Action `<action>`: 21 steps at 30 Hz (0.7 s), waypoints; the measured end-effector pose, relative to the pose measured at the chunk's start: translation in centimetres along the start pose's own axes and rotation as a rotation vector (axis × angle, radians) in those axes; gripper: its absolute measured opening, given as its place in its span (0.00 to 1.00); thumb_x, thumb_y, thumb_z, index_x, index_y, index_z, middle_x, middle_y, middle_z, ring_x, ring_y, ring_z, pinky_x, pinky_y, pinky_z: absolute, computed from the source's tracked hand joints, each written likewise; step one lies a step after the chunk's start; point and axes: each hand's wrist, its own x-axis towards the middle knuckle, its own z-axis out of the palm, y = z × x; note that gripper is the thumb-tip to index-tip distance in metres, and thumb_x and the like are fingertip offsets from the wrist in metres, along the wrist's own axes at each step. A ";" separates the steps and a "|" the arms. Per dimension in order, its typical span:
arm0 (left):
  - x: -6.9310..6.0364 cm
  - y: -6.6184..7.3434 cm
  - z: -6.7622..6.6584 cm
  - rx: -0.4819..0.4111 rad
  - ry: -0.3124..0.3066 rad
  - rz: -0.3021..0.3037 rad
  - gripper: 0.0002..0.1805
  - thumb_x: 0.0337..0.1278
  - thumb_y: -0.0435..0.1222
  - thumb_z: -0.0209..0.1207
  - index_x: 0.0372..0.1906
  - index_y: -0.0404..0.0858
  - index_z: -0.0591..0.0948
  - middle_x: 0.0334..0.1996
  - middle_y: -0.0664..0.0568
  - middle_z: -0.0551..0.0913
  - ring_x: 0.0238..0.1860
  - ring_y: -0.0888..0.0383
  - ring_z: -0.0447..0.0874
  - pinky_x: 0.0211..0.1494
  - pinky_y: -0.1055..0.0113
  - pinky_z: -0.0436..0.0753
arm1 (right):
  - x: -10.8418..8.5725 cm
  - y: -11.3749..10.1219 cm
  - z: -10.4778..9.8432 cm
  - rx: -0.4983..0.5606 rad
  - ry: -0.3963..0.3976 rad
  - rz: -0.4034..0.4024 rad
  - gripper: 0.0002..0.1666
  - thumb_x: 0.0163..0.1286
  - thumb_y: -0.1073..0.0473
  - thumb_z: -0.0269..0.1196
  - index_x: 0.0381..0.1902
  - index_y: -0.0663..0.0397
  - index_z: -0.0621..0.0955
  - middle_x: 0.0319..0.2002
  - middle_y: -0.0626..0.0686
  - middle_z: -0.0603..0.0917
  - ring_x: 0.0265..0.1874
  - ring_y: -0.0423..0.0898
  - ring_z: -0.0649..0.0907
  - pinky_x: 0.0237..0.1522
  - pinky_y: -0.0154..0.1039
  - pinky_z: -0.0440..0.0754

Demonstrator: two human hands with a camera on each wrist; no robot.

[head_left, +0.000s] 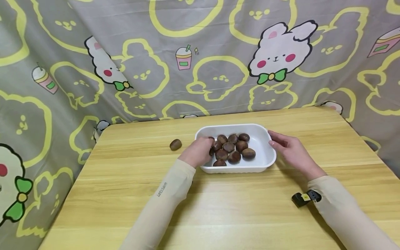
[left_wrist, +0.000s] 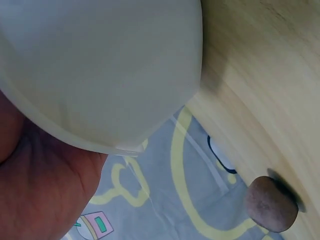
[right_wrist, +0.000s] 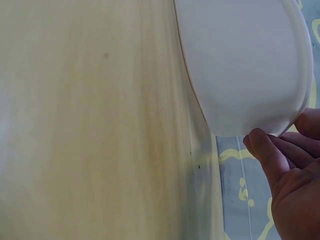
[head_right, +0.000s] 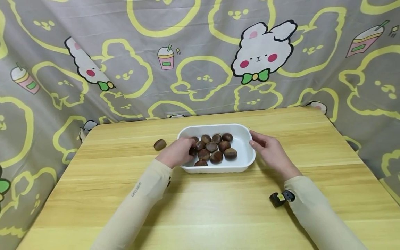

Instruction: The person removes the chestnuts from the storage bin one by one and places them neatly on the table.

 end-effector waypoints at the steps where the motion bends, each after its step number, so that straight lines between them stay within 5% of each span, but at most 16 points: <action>1: 0.0 0.0 0.0 -0.001 -0.001 -0.001 0.09 0.48 0.22 0.65 0.34 0.34 0.81 0.30 0.49 0.78 0.31 0.54 0.76 0.38 0.62 0.79 | 0.0 0.0 0.0 0.001 0.000 -0.001 0.29 0.77 0.56 0.55 0.69 0.67 0.68 0.65 0.65 0.71 0.62 0.60 0.73 0.49 0.17 0.68; 8: 0.0 -0.1 -0.1 -0.045 -0.023 0.008 0.09 0.49 0.28 0.68 0.35 0.36 0.80 0.34 0.50 0.77 0.33 0.56 0.76 0.39 0.66 0.78 | 0.0 -0.1 -0.1 0.000 -0.006 0.008 0.29 0.77 0.55 0.55 0.69 0.67 0.67 0.65 0.65 0.71 0.62 0.60 0.73 0.49 0.17 0.68; 21: -0.4 -1.4 -0.7 -0.295 0.036 0.072 0.17 0.49 0.33 0.72 0.46 0.36 0.84 0.40 0.54 0.79 0.41 0.57 0.79 0.47 0.68 0.77 | -0.1 -0.2 0.0 -0.010 0.003 0.011 0.29 0.77 0.55 0.55 0.70 0.66 0.67 0.65 0.65 0.71 0.62 0.60 0.72 0.50 0.17 0.67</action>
